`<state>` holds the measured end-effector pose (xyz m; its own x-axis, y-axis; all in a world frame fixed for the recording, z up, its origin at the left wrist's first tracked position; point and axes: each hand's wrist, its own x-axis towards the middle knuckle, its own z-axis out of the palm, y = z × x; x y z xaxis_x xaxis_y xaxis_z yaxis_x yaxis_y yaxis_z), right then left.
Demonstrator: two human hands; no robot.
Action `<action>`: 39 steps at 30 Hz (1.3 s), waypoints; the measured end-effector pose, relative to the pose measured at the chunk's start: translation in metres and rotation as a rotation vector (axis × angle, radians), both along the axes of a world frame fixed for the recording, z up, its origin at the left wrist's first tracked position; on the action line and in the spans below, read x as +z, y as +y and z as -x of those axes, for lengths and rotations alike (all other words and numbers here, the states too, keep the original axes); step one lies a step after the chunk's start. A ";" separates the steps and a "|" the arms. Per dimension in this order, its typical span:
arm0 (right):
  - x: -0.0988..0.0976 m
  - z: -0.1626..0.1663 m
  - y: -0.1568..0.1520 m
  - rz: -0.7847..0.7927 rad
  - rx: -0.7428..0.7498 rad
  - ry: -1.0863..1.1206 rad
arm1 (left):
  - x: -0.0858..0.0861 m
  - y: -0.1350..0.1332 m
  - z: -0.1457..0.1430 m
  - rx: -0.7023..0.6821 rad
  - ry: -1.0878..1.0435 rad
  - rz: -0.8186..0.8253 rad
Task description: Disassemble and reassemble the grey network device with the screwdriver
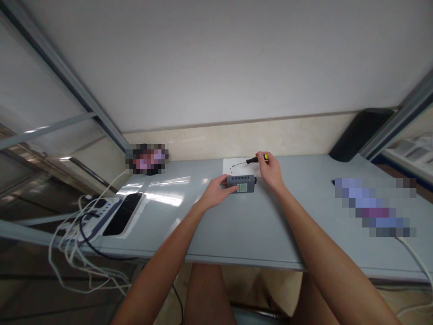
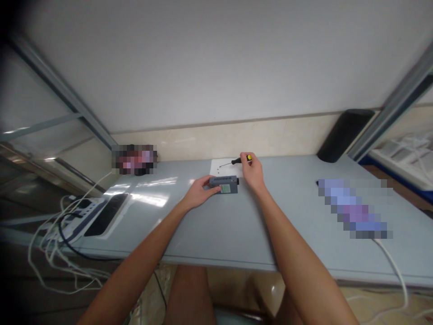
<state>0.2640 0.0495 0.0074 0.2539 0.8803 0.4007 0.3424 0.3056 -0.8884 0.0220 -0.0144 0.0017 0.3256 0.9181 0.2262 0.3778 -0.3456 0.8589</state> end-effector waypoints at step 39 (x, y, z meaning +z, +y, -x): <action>-0.004 -0.011 0.004 0.008 -0.023 -0.048 | 0.000 0.000 -0.002 0.099 0.079 -0.054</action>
